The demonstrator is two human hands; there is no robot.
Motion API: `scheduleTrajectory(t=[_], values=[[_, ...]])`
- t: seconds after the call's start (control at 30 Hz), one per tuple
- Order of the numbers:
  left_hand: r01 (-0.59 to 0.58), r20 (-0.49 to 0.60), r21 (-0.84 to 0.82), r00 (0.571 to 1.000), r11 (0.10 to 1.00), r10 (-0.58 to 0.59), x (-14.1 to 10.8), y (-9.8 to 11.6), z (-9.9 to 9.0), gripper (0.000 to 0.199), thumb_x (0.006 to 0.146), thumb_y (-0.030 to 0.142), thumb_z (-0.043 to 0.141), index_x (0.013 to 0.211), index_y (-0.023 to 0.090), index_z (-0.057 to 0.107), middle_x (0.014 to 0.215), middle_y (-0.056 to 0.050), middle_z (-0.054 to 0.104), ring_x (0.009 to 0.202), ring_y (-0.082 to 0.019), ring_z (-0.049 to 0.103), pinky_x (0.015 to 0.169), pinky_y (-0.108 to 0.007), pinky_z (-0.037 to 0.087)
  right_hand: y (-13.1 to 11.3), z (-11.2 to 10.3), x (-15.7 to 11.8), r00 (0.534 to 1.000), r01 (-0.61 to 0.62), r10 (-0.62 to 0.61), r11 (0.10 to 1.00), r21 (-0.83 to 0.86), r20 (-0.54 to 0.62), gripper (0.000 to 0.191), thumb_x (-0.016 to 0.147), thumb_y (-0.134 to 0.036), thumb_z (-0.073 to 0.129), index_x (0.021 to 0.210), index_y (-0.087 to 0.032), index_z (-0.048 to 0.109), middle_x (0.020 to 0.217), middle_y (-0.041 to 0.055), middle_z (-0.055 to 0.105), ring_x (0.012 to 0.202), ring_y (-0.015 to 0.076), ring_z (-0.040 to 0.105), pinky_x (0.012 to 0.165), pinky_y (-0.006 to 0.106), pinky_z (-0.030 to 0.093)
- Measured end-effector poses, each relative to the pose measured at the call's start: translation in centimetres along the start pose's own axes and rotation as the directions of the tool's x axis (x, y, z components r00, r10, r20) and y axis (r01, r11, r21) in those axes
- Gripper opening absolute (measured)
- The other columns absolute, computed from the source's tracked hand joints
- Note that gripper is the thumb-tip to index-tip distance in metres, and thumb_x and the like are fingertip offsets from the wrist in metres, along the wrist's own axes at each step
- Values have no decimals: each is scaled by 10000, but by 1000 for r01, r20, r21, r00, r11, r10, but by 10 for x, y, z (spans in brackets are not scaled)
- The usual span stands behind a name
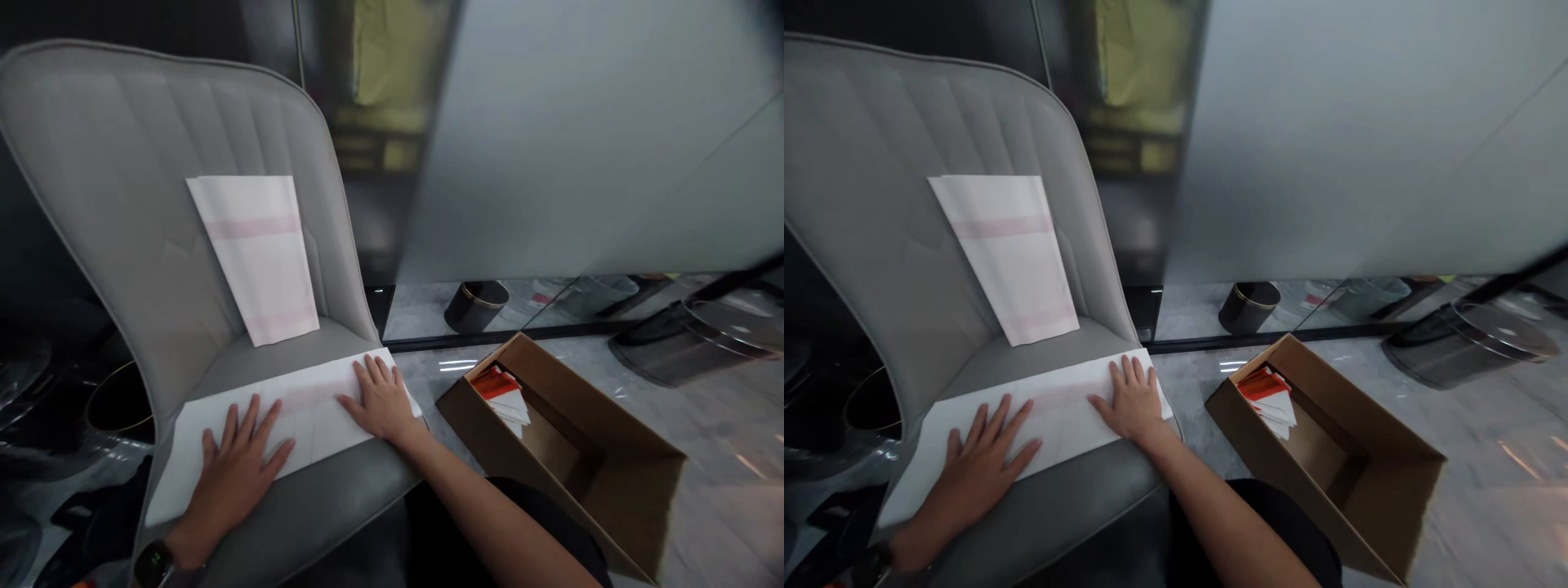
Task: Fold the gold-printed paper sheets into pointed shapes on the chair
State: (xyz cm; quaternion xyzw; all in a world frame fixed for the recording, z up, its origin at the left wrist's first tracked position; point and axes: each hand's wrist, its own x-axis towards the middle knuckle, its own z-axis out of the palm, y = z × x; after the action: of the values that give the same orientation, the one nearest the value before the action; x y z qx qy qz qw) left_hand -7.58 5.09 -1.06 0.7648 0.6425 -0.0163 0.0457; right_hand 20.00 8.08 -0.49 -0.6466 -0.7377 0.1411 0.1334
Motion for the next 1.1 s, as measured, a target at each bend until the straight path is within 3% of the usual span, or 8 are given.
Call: scheduleTrajectory(t=[0.3, 0.63, 0.83, 0.97, 1.1], values=[[15, 21, 11, 1000, 1000, -15, -1, 2, -3, 728, 948, 589, 383, 1606, 278, 347, 1713, -74, 156, 1557, -456, 113, 1152, -741, 168, 4, 11, 0, 997, -75, 76, 997, 16, -11, 923, 932, -794, 391, 1603, -162, 342, 1687, 233, 180, 1561, 445, 83, 1209, 684, 85], [32, 53, 37, 998, 999, -34, -1, 9, -8, 688, 994, 550, 404, 1619, 282, 298, 1719, -64, 113, 1566, -439, 74, 1171, -734, 154, 4, 10, 0, 995, -104, 104, 994, -42, -10, 906, 938, -790, 384, 1607, -182, 339, 1686, 235, 177, 1568, 408, 101, 1224, 627, 113], [40, 109, -71, 994, 997, -32, -20, 22, -23, 672, 1013, 571, 447, 1614, 302, 315, 1719, -73, 122, 1571, -418, 39, 1203, -715, 88, 6, 23, -14, 991, -125, 130, 980, -158, 26, 846, 978, -707, 402, 1625, -174, 288, 1695, 217, 171, 1567, 405, 119, 1211, 631, 159], [39, 122, -128, 992, 991, -24, -28, 18, -23, 711, 1002, 616, 459, 1621, 306, 294, 1723, -79, 100, 1571, -423, 24, 1203, -727, 57, 11, 37, -16, 997, -81, 79, 975, -208, -18, 868, 956, -713, 413, 1619, -164, 301, 1687, 218, 212, 1557, 427, 144, 1194, 670, 168], [35, 114, -154, 993, 987, -17, -33, 15, -22, 717, 997, 618, 476, 1616, 297, 308, 1723, -91, 111, 1569, -433, 21, 1199, -741, 49, 8, 36, -15, 1000, -3, -4, 975, -222, -30, 871, 946, -738, 386, 1599, -164, 349, 1675, 220, 250, 1555, 428, 159, 1193, 679, 170]])
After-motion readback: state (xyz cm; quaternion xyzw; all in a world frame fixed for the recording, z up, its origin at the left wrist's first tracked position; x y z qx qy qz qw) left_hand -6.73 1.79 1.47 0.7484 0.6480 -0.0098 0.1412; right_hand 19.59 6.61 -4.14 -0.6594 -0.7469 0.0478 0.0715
